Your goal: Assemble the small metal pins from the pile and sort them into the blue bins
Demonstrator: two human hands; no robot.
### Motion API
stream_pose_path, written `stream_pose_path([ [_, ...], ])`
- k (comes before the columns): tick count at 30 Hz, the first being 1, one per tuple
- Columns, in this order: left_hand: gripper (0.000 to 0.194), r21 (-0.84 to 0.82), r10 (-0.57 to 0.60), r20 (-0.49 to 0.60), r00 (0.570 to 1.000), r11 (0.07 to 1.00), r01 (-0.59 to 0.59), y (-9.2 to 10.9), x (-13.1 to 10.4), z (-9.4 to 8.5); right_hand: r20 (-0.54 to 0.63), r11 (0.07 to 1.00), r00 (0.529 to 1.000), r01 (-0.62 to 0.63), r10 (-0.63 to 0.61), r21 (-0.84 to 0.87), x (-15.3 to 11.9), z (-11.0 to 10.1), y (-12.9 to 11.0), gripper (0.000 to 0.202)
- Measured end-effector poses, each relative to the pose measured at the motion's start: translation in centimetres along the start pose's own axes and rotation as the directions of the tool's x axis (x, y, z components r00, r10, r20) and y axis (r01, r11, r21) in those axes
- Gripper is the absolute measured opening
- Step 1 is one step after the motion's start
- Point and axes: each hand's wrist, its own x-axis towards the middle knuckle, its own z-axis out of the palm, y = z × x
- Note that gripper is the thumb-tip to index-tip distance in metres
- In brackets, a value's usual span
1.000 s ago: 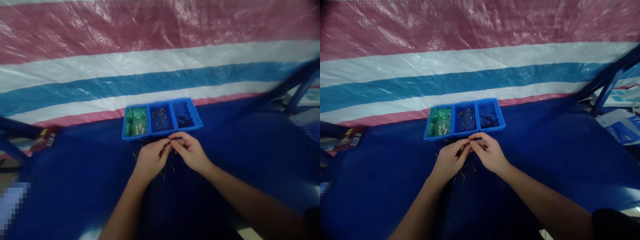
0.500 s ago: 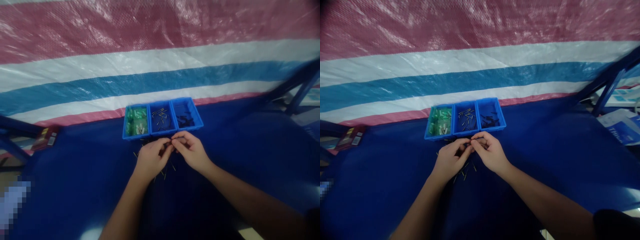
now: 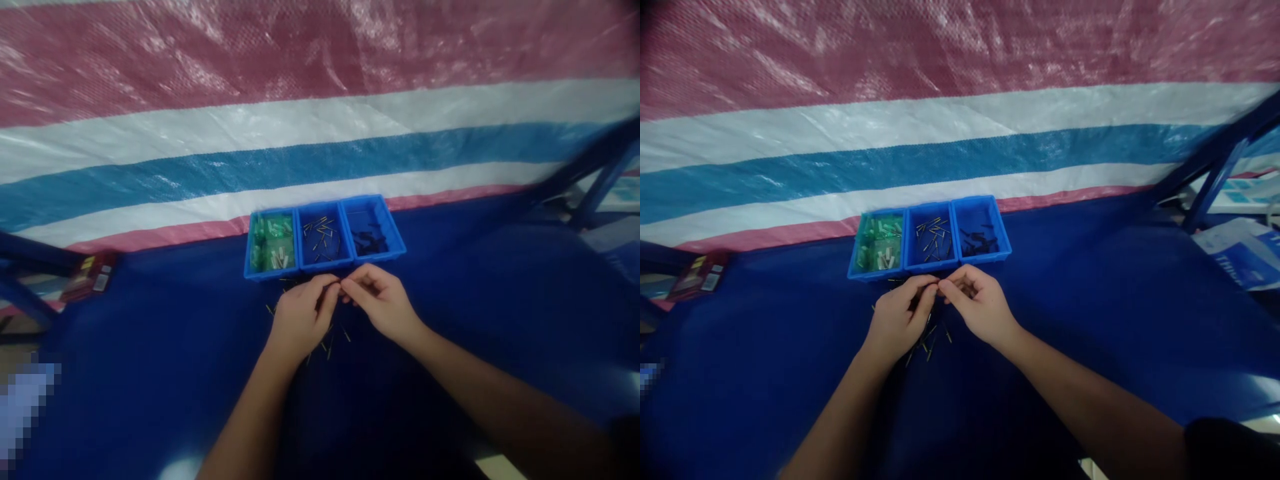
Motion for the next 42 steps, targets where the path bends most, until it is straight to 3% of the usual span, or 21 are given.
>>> stream_pose_path([
  [42, 0.015, 0.011, -0.003, 0.013, 1.000, 1.000, 0.003, -0.14, -0.08, -0.01, 0.001, 1.000, 1.000, 0.004, -0.004, -0.017, 0.00, 0.06, 0.41, 0.015],
])
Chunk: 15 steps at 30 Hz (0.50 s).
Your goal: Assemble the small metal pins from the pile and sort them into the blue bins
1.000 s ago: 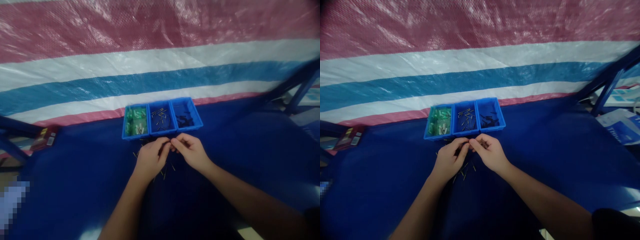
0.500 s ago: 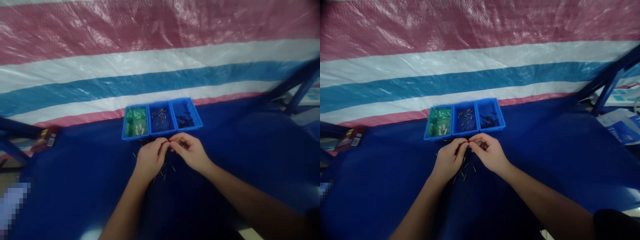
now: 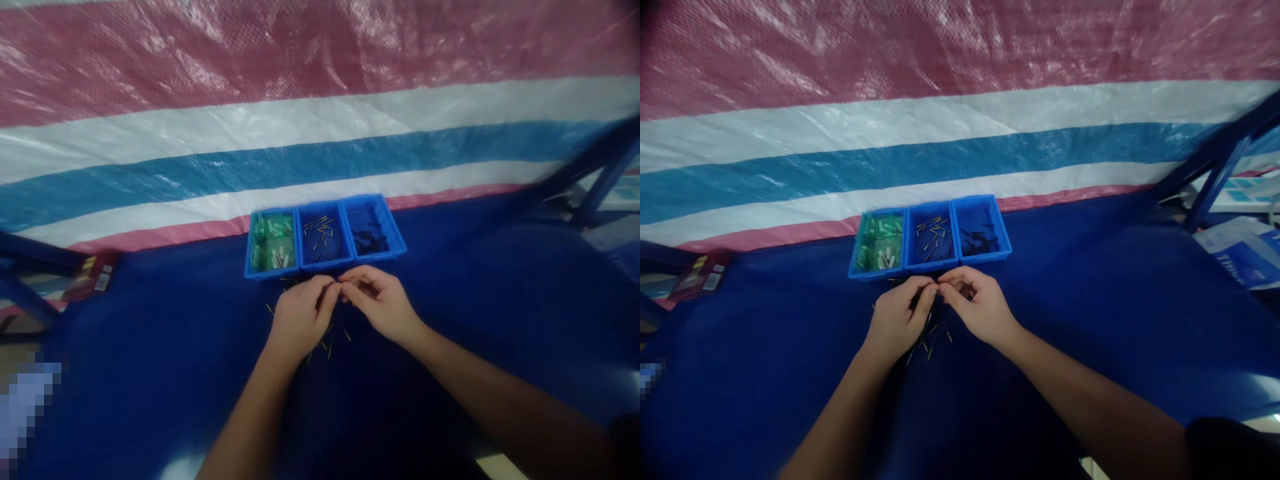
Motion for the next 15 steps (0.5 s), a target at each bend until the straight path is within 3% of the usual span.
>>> stream_pose_path([
  [15, 0.016, -0.011, -0.003, 0.000, 1.000, 1.000, 0.003, 0.02, 0.05, -0.04, 0.006, 1.000, 1.000, 0.002, -0.002, 0.010, 0.01, -0.05, 0.24, 0.015],
])
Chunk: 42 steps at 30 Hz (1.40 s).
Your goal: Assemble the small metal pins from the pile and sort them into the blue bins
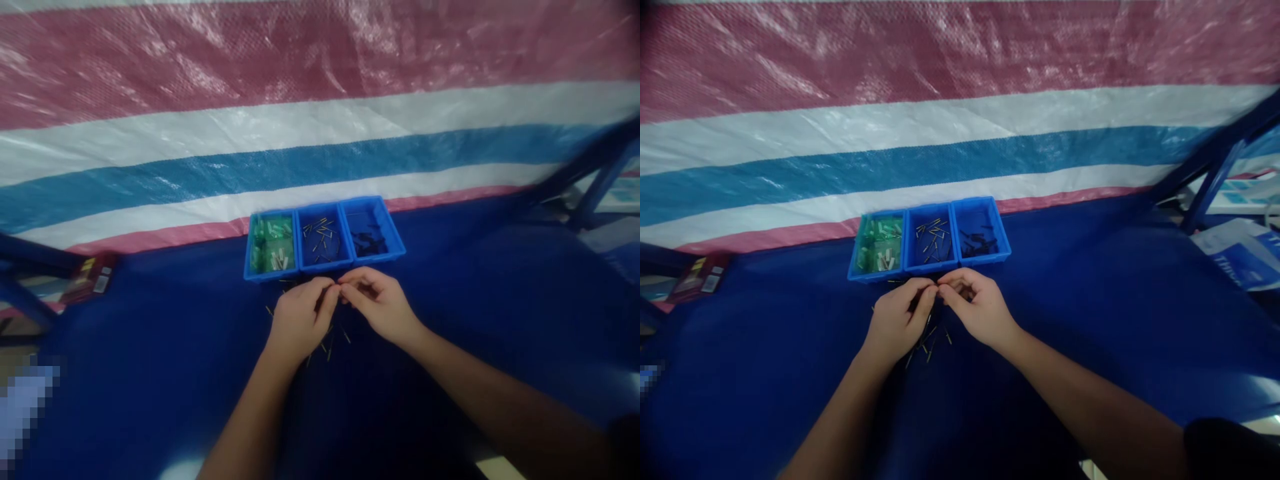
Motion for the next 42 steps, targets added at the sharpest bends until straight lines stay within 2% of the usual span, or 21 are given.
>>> stream_pose_path([
  [42, 0.017, 0.015, -0.008, 0.028, 1.000, 1.000, 0.008, 0.14, 0.01, -0.11, 0.015, 1.000, 1.000, -0.003, 0.003, -0.005, -0.05, -0.06, -0.15, 0.017],
])
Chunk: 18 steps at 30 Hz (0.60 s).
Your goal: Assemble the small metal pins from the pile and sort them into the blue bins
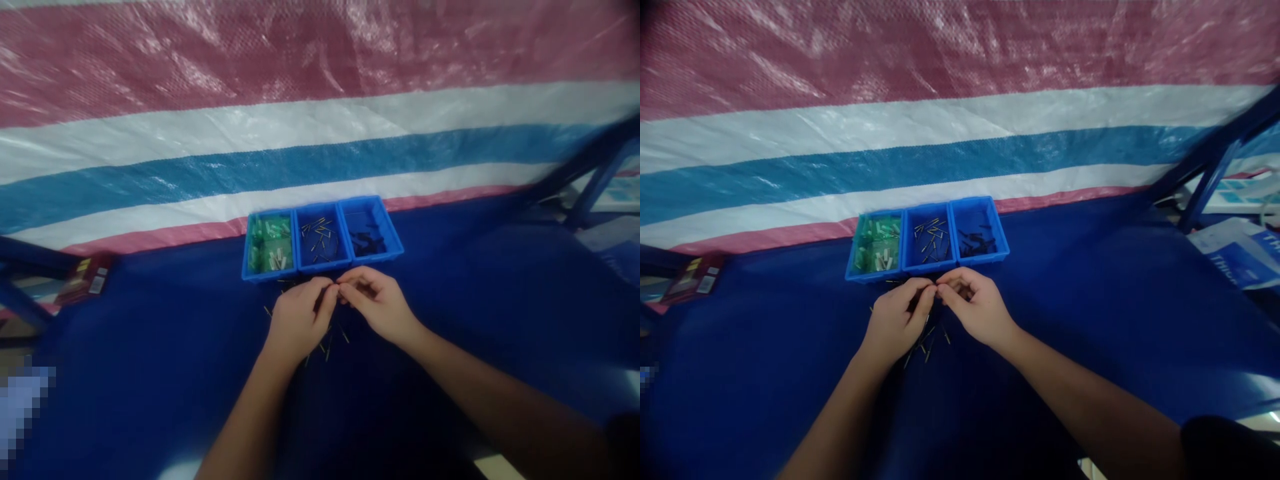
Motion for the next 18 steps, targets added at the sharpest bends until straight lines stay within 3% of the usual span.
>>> stream_pose_path([
  [18, 0.017, -0.014, 0.000, 0.002, 1.000, 1.000, 0.000, 0.07, 0.17, -0.01, 0.011, 1.000, 1.000, -0.001, 0.001, -0.017, 0.11, 0.08, -0.55, 0.021],
])
